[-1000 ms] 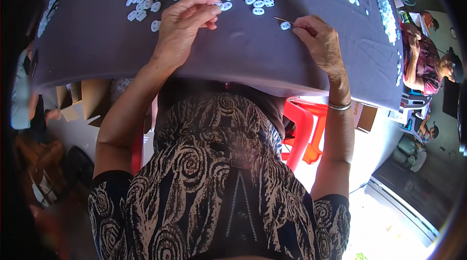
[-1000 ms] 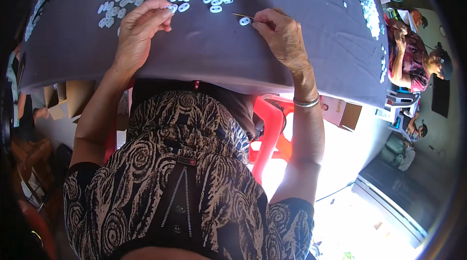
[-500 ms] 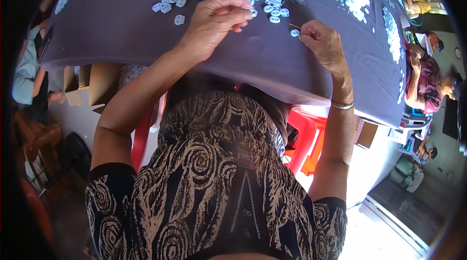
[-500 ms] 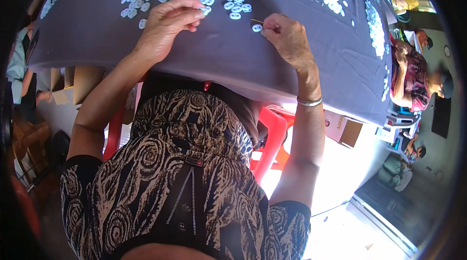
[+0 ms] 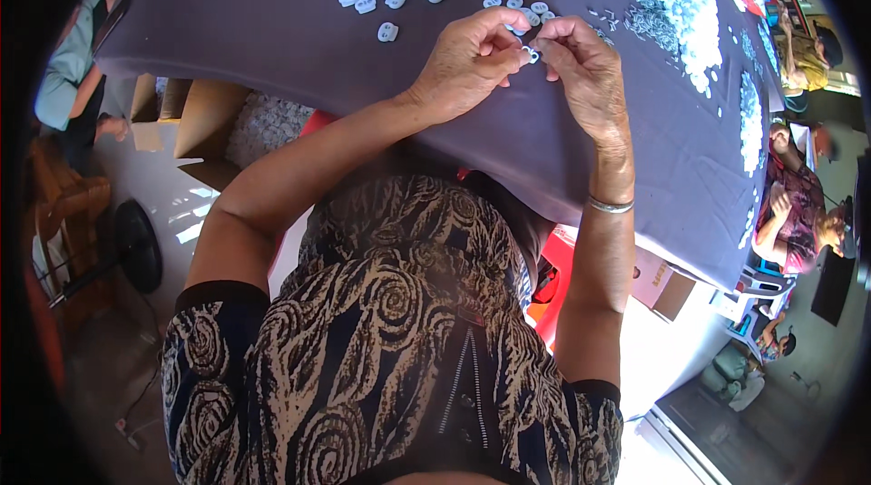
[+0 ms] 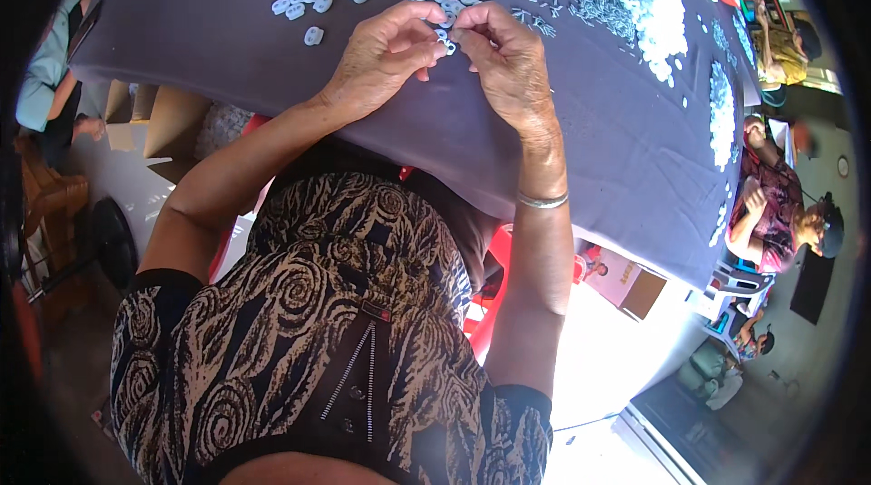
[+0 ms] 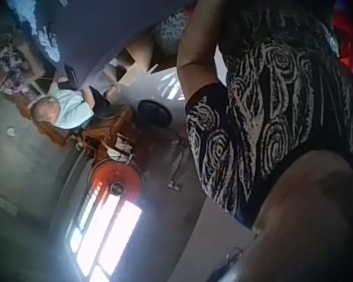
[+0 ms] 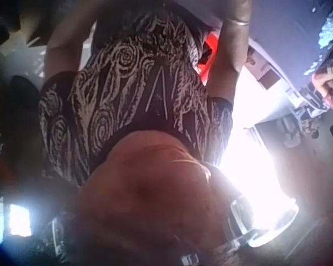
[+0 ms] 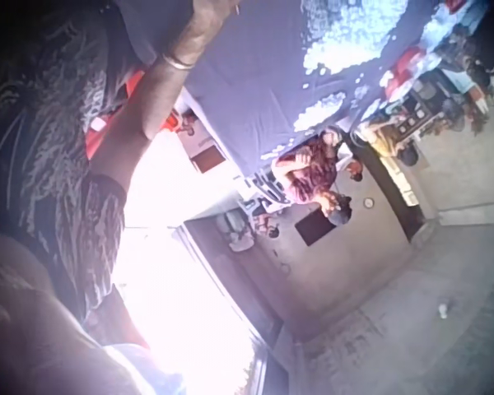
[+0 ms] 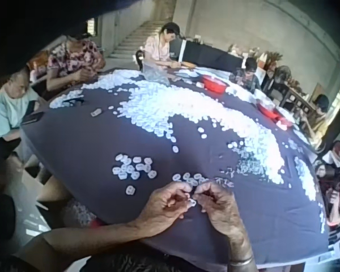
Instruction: The recorder is sorting and threading small white plastic fasteners onto a thin wire at a workshop table.
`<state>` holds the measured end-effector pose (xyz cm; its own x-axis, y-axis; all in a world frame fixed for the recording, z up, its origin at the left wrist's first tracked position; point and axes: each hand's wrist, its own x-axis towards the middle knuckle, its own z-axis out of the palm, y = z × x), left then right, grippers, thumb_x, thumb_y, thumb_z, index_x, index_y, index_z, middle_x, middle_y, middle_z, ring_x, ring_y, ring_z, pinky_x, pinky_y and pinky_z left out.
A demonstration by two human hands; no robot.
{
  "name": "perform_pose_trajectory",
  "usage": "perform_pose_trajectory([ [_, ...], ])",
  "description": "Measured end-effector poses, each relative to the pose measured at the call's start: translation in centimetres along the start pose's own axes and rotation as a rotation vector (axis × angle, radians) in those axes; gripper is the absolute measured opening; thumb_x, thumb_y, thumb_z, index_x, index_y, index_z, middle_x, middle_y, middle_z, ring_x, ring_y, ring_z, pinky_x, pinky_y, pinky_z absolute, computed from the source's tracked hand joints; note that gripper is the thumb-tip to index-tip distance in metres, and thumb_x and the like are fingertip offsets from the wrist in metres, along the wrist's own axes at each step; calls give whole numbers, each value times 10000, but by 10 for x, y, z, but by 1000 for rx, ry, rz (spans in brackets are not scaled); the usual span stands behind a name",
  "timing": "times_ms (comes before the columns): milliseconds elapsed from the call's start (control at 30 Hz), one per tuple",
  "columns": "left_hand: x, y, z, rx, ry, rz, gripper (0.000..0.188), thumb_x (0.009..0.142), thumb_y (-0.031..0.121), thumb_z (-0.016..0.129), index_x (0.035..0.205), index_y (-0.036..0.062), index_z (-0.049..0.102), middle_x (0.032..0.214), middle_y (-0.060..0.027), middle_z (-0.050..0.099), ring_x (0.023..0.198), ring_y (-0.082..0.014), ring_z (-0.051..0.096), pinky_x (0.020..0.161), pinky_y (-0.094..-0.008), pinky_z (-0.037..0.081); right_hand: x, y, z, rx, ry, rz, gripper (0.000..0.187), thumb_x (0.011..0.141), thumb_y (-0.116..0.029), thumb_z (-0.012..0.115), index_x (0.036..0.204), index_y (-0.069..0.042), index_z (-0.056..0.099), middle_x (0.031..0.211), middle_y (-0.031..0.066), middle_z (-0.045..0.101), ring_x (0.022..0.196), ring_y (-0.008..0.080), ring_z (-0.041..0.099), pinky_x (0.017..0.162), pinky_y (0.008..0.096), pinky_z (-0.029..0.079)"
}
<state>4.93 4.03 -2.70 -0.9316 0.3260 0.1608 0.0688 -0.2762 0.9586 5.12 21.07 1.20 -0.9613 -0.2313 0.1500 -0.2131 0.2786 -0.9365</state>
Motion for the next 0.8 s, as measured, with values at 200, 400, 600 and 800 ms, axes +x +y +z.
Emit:
perform_pose_trajectory([
  [200, -2, 0, 0, 117, -19, 6, 328, 862, 44, 610, 1172, 50, 502, 820, -22, 574, 717, -61, 543, 609, -221, 476, -2, 10, 7, 89, 66, -53, 178, 906, 0, 530, 1080, -34, 537, 847, 2, 575, 680, 64, 475, 577, 201, 406],
  [400, -4, 1, -1, 156, -22, 21, 337, 861, 44, 603, 1180, 46, 494, 814, -20, 567, 702, -62, 534, 611, -221, 473, -3, 17, 8, 109, 57, -117, 221, 895, 15, 546, 1106, -46, 527, 848, 7, 575, 682, 64, 471, 578, 200, 404],
  [600, -3, -2, 0, 197, -20, 47, 344, 863, 53, 599, 1189, 41, 489, 813, -18, 566, 704, -65, 537, 612, -224, 476, -5, 17, 8, 127, 44, -124, 229, 893, 14, 549, 1111, -54, 527, 853, 3, 579, 683, 60, 470, 580, 197, 401],
  [800, -3, -3, 0, 227, -17, 63, 336, 866, 47, 591, 1186, 37, 488, 815, -22, 568, 699, -67, 538, 614, -225, 480, -5, 15, 9, 92, 39, -164, 233, 888, 17, 551, 1109, -52, 528, 843, -1, 577, 678, 53, 466, 582, 193, 396],
])
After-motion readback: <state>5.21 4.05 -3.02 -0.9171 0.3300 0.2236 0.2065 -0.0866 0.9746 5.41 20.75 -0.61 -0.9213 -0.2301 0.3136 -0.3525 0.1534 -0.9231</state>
